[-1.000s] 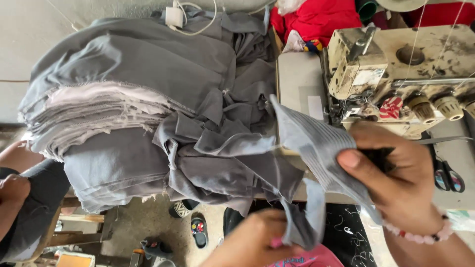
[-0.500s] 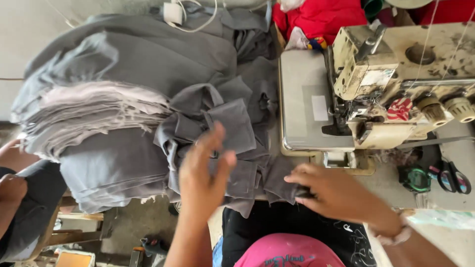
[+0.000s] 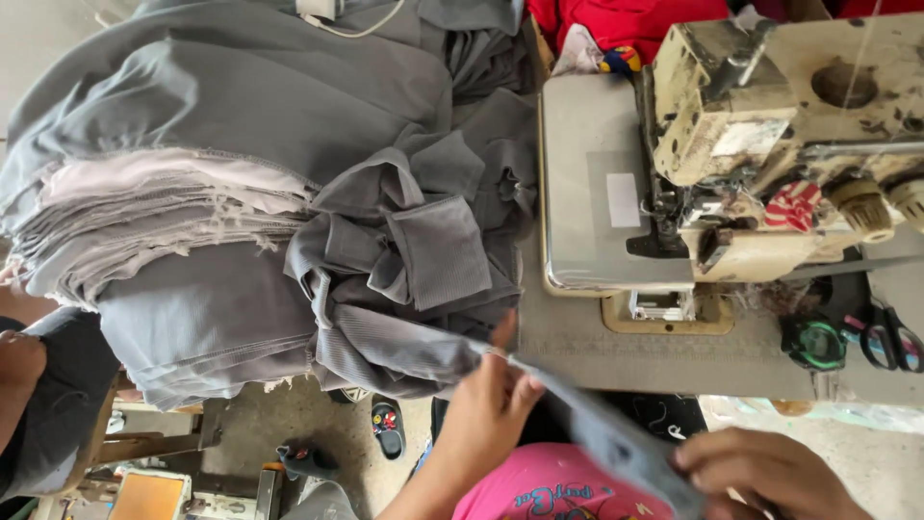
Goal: Preparing and aligning small fabric pieces for sewing at a workstation with an overlock machine.
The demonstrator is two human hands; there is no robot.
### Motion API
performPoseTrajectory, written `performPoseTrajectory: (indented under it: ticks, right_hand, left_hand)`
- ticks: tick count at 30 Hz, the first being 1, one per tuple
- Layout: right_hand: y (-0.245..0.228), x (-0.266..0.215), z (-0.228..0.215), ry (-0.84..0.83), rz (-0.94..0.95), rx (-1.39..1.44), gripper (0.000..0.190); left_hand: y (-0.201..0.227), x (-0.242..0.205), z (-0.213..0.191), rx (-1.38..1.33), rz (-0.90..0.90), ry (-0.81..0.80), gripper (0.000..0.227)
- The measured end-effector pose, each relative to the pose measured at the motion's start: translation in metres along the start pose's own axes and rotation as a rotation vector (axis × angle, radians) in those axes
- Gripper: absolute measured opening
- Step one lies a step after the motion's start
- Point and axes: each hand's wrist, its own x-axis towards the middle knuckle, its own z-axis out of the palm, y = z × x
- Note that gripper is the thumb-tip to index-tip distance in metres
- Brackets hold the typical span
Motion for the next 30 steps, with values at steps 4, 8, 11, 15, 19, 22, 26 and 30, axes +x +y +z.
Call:
performPoseTrajectory:
  ticks: [4,8,11,15,19,22,26,30]
  right_hand:
    - [-0.014,0.001,-0.005,-0.281,0.229,0.010,0.021]
    - [-0.005,0.011,-0.002,-0.427,0.262,0.029,0.026]
    - [0.007,0.003,-0.014,-0.465,0.257,0.031,0.016]
    - [-0.021,0.030,-0.003,-0.527,0.171,0.125,0.036]
    - [-0.046,0.047,0.017,-0.483,0.428,0.282,0.028]
    - [-0.049,0.056,0.035,-0.387,0.221,0.218,0.016]
    - [-0.040,0.051,0.035,-0.345,0.126,0.179,0.012]
    - [-0.002,0.019,0.021,-0.322,0.310,0.129,0.022]
  left_hand:
    - [-0.043,0.008,0.027,-0.384,0.094,0.332,0.036]
    - [-0.051,0.001,0.036,-1.410,0.048,0.314,0.004]
    - [-0.040,-0.010,-0.004,-1.521,-0.005,0.206,0.053]
    - [-0.007,-0.024,-0.067,-0.801,-0.292,0.607,0.031]
    - [0.035,0.018,-0.113,0.550,0.021,0.632,0.090]
    - [0.048,0.081,-0.129,0.670,-0.199,0.378,0.137]
    - [-0.010,0.125,-0.125,0.849,0.097,0.634,0.054]
    - [0.017,0.074,-0.165,0.645,0.241,0.705,0.048]
